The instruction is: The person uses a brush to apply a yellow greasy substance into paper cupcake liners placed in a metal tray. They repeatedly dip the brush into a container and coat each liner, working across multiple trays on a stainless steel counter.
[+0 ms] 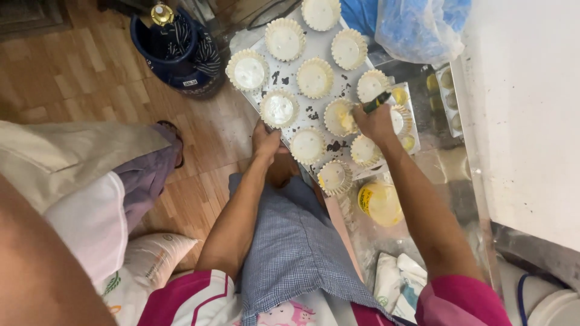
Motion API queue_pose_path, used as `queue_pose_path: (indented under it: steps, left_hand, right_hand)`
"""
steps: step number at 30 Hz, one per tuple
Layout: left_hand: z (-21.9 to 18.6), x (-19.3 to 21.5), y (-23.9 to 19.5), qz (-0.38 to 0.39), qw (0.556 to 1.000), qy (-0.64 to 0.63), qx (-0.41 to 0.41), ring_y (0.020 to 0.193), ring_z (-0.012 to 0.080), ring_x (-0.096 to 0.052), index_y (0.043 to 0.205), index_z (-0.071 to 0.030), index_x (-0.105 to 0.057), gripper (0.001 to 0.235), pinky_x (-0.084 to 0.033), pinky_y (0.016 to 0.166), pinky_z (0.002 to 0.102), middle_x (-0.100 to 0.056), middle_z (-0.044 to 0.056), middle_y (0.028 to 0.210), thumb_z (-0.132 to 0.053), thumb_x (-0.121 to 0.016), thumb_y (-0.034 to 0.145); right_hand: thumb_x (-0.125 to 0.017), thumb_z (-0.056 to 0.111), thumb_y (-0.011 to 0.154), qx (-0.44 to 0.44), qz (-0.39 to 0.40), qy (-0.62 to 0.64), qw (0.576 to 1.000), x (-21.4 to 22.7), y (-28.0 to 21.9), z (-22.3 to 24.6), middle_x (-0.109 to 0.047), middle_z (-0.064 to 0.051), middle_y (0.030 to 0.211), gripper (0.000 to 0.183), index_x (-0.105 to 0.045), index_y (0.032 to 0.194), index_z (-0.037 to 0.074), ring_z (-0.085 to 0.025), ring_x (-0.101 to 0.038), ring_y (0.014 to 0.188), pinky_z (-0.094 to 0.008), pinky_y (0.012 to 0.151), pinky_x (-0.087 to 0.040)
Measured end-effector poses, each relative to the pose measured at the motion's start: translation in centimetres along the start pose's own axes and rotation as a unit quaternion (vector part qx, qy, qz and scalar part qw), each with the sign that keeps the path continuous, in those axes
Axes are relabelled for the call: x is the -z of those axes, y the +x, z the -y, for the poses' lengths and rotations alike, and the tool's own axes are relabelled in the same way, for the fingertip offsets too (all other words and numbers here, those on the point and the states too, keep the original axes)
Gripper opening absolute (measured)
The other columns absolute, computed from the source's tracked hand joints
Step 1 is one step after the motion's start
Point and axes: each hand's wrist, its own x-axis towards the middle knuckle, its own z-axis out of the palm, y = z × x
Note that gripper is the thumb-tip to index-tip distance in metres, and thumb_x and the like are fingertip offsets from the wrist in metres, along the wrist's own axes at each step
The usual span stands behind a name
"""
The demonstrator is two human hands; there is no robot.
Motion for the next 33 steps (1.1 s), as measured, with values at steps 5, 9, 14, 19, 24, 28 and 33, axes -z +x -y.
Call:
queue_pose_path:
  steps: [5, 9, 14, 19, 24, 28, 33]
  left_hand:
    - [-0.3, 0.1, -0.1, 0.005, 1.000, 0.004, -0.017, 0.082, 0.0529, -0.071, 0.146, -0.003, -0.044, 0.059, -0.067, 0.060, 0.056, -0.052, 0.033, 0.120, -0.002, -0.056, 0.088]
    - [-0.2, 0.7, 0.1, 0.017, 0.999, 0.024, -0.021, 0.078, 0.0503, -0.072, 0.146, -0.006, -0.044, 0.060, -0.068, 0.059, 0.054, -0.052, 0.031, 0.121, -0.003, -0.056, 0.087]
    - [-1.1, 0.7, -0.7, 0.023, 0.999, 0.036, -0.021, 0.083, 0.0486, -0.072, 0.143, -0.004, -0.047, 0.056, -0.068, 0.060, 0.053, -0.054, 0.030, 0.119, -0.003, -0.055, 0.088]
    - [-1.2, 0.6, -1.1, 0.032, 0.999, 0.023, -0.023, 0.085, 0.0481, -0.072, 0.138, -0.001, -0.047, 0.049, -0.069, 0.060, 0.052, -0.054, 0.029, 0.117, -0.004, -0.055, 0.090]
    - [-1.3, 0.4, -0.8, 0.048, 0.999, 0.020, -0.013, 0.086, 0.0486, -0.072, 0.143, -0.001, -0.045, 0.055, -0.068, 0.062, 0.053, -0.053, 0.032, 0.122, -0.004, -0.054, 0.089]
    - [-1.4, 0.4, -0.8, 0.061, 0.998, 0.028, -0.016, 0.084, 0.0488, -0.072, 0.148, 0.000, -0.038, 0.061, -0.068, 0.059, 0.051, -0.050, 0.034, 0.126, -0.004, -0.053, 0.089]
    - [-1.9, 0.6, -1.3, 0.049, 0.998, 0.041, -0.011, 0.083, 0.0493, -0.072, 0.151, 0.001, -0.036, 0.064, -0.068, 0.057, 0.049, -0.050, 0.035, 0.126, -0.003, -0.053, 0.089]
  right_hand:
    - [-0.070, 0.034, 0.093, -0.190, 0.024, 0.159, 0.968, 0.3, 0.5, 5.8, -0.065, -0.007, 0.064, 0.031, -0.067, 0.073, 0.012, -0.027, -0.070, 0.063, -0.046, 0.064, -0.052]
    - [-0.069, 0.038, 0.090, -0.081, 0.208, -0.188, 0.957, 0.9, 2.1, 6.2, -0.070, -0.028, 0.102, 0.040, -0.074, 0.105, 0.002, -0.052, -0.070, 0.101, -0.058, 0.088, -0.057]
    - [-0.067, 0.029, 0.092, 0.079, 0.211, -0.315, 0.922, 2.6, 3.6, 9.3, -0.073, -0.022, 0.092, 0.028, -0.078, 0.098, 0.004, -0.046, -0.075, 0.093, -0.051, 0.082, -0.062]
    - [-0.068, 0.042, 0.091, -0.092, 0.220, -0.248, 0.939, 1.7, 2.3, 8.2, -0.066, -0.029, 0.109, 0.049, -0.070, 0.112, -0.002, -0.054, -0.067, 0.106, -0.062, 0.090, -0.057]
    - [-0.069, 0.029, 0.085, -0.217, 0.156, -0.043, 0.963, 1.1, 2.2, 6.5, -0.073, -0.024, 0.106, 0.042, -0.073, 0.117, 0.003, -0.047, -0.069, 0.105, -0.059, 0.085, -0.057]
    - [-0.066, 0.039, 0.094, -0.078, 0.172, -0.330, 0.925, 2.6, 4.0, 8.1, -0.071, -0.027, 0.098, 0.043, -0.075, 0.105, -0.001, -0.049, -0.072, 0.098, -0.054, 0.081, -0.062]
    - [-0.068, 0.039, 0.094, -0.120, 0.198, -0.280, 0.932, 0.9, 2.8, 6.9, -0.065, -0.033, 0.108, 0.053, -0.067, 0.116, -0.009, -0.056, -0.067, 0.102, -0.063, 0.084, -0.058]
